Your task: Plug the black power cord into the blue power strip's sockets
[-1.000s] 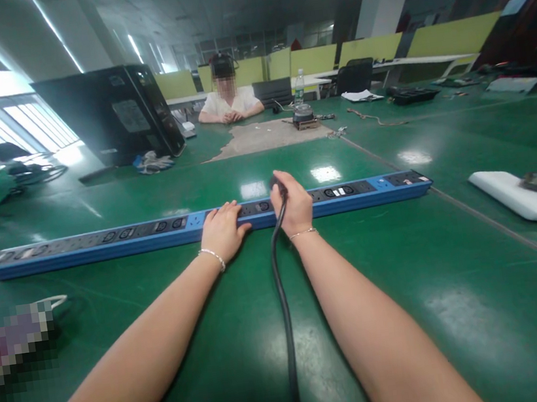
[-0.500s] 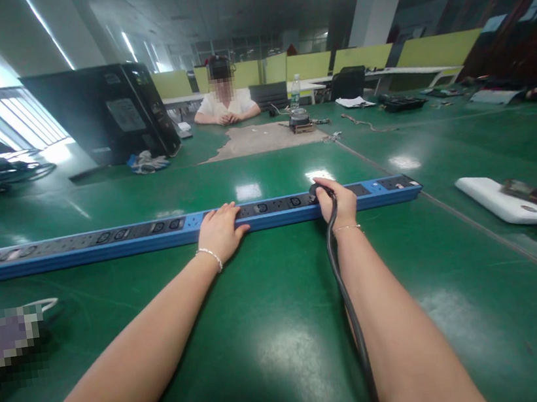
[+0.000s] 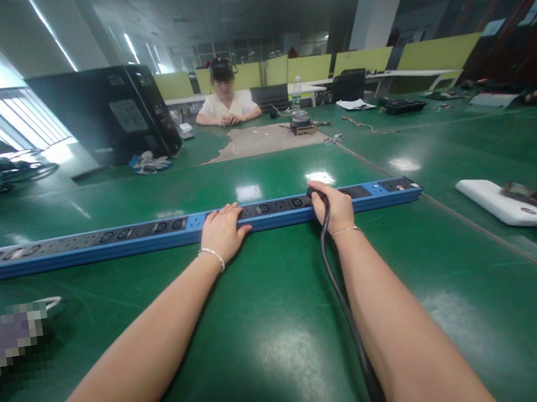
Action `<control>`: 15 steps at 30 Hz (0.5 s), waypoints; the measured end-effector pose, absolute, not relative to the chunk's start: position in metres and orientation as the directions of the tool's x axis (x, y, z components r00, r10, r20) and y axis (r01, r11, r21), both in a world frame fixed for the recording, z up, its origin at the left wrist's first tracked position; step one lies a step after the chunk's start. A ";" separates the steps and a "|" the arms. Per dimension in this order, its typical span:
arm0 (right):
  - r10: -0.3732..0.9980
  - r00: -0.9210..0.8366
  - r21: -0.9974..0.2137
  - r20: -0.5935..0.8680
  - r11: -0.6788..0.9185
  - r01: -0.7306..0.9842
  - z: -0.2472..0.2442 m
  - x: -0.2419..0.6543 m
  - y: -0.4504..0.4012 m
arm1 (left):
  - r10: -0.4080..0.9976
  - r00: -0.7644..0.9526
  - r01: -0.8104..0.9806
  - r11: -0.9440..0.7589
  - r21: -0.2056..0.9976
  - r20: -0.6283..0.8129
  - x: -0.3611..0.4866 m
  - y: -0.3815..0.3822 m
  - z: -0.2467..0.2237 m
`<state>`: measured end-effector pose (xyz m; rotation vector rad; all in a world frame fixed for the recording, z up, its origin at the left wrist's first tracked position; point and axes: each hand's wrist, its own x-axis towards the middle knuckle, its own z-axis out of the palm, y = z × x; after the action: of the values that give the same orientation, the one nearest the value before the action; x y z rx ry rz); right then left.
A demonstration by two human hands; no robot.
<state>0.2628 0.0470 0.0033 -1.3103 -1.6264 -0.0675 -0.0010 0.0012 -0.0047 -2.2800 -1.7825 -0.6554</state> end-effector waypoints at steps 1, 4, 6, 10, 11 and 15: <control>0.711 0.081 -0.504 0.699 0.409 0.761 0.003 0.264 0.047 | 0.877 0.187 0.954 -0.269 0.131 0.442 -0.001 0.001 -0.005; 0.740 0.011 -0.471 0.673 0.417 0.777 0.003 0.268 0.045 | 0.874 0.188 0.955 -0.268 0.124 0.448 -0.001 0.002 -0.006; 0.737 -0.028 -0.442 0.675 0.435 0.785 0.002 0.267 0.043 | 0.871 0.191 0.955 -0.272 0.119 0.453 -0.001 0.002 -0.006; 0.716 -0.073 -0.393 0.695 0.462 0.795 0.001 0.264 0.038 | 0.874 0.185 0.955 -0.268 0.127 0.450 0.000 0.001 -0.005; 0.717 -0.084 -0.382 0.692 0.463 0.800 0.001 0.264 0.038 | 0.877 0.182 0.956 -0.264 0.128 0.445 0.000 0.000 -0.005; 0.721 -0.059 -0.395 0.690 0.443 0.805 -0.004 0.262 0.036 | 0.884 0.176 0.961 -0.250 0.121 0.432 0.001 -0.001 -0.004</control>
<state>0.2625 0.0361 -0.0043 -1.3046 -1.8024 -0.1171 0.0009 -0.0007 -0.0035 -2.2649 -1.8016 -0.6327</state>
